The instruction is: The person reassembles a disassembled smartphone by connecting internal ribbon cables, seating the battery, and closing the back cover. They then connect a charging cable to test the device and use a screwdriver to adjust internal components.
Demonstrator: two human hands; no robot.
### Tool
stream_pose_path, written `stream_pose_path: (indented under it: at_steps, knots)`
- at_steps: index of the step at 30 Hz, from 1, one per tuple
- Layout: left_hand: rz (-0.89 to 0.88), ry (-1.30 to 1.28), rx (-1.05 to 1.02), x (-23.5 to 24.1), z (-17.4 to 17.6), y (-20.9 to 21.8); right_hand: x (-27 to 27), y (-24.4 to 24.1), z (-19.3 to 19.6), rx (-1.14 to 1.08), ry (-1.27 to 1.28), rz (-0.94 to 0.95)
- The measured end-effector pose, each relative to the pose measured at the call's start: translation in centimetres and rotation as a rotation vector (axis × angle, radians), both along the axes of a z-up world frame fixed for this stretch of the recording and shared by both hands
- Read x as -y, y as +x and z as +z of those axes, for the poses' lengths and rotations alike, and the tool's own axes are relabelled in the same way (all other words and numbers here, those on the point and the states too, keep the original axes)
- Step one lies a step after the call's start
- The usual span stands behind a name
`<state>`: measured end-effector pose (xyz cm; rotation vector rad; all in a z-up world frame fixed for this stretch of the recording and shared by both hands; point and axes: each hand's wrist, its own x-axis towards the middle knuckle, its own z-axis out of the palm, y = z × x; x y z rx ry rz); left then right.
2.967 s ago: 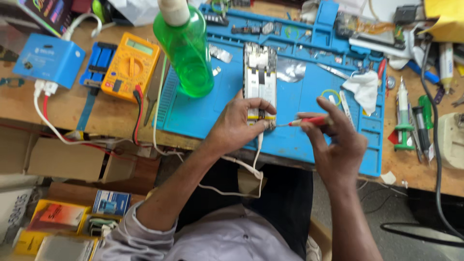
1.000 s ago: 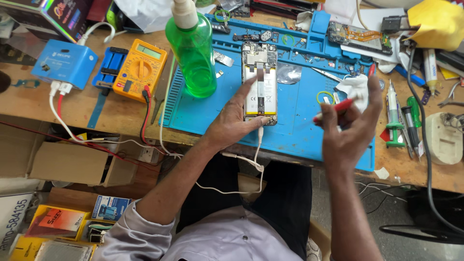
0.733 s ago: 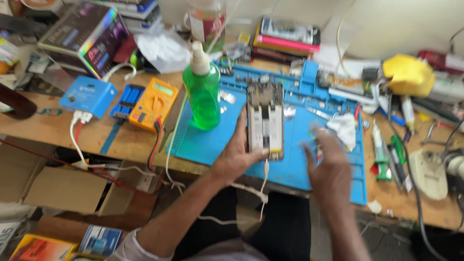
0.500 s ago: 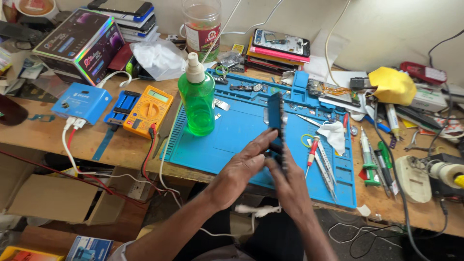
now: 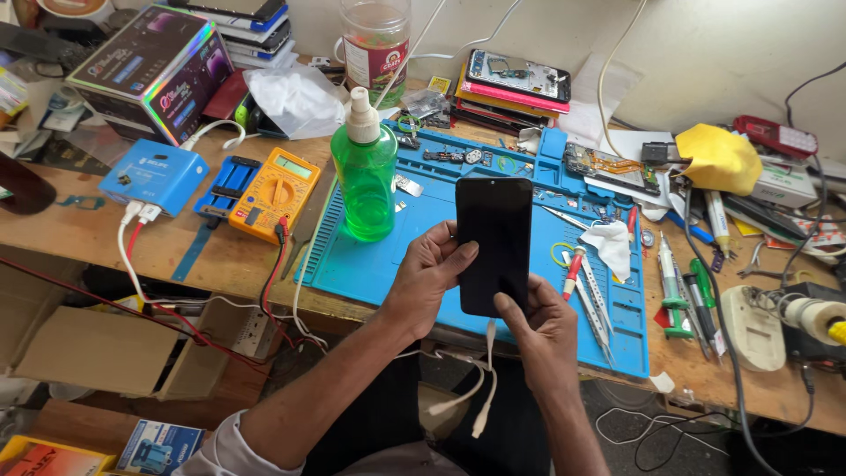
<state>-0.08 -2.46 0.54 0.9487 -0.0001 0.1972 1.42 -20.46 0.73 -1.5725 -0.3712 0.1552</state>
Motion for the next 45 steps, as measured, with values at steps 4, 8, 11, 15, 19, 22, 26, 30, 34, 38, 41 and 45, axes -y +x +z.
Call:
stream_pose_path:
  at_steps: [4, 8, 11, 15, 19, 22, 26, 30, 34, 38, 41, 45]
  knots:
    - [-0.027, 0.064, 0.081, -0.7, 0.8, -1.1, 0.0, -0.4, 0.2, -0.077, -0.08, -0.041]
    - [-0.126, 0.291, 0.014, -1.6, 1.9, -1.3, -0.9, 0.8, 0.0, -0.049, 0.248, 0.06]
    - [-0.154, 0.238, 0.091, -1.1, 1.6, -1.8, -0.3, -0.6, 0.0, -0.052, 0.136, 0.07]
    - [-0.081, 0.139, 0.041, -1.6, 1.6, -2.8, 1.6, -2.4, 0.9, 0.288, -0.093, 0.015]
    - [0.0, 0.043, 0.07, -3.9, -0.2, -7.0, 6.2, -5.0, -3.2, 0.262, -0.358, 0.532]
    - [0.041, -0.084, 0.139, -4.5, -0.9, -9.7, 6.0, -4.5, -11.1, 0.035, -1.147, 0.667]
    - [0.063, -0.288, 0.068, -3.8, -1.6, -12.9, 5.1, -3.5, -23.2, 0.517, -0.918, 0.6]
    - [0.105, -0.429, -0.023, -3.4, -0.9, -14.8, 2.2, -2.1, -31.3, 0.351, -1.199, 0.911]
    - [0.164, -0.41, -0.096, -2.7, 1.1, -17.5, 1.6, -2.1, -33.8, 0.354, -1.113, 0.979]
    - [0.265, -0.237, -0.24, -2.2, 2.5, -19.2, 2.6, -2.1, -31.9, 0.58, -1.062, 0.915]
    - [0.194, -0.325, -0.1, -2.0, 3.6, -19.1, 2.3, -1.6, -26.2, 0.661, -0.517, 0.597]
    - [0.169, -0.465, -0.151, -1.1, 2.9, -19.7, 3.4, -4.4, -19.8, -0.337, -0.101, 0.609]
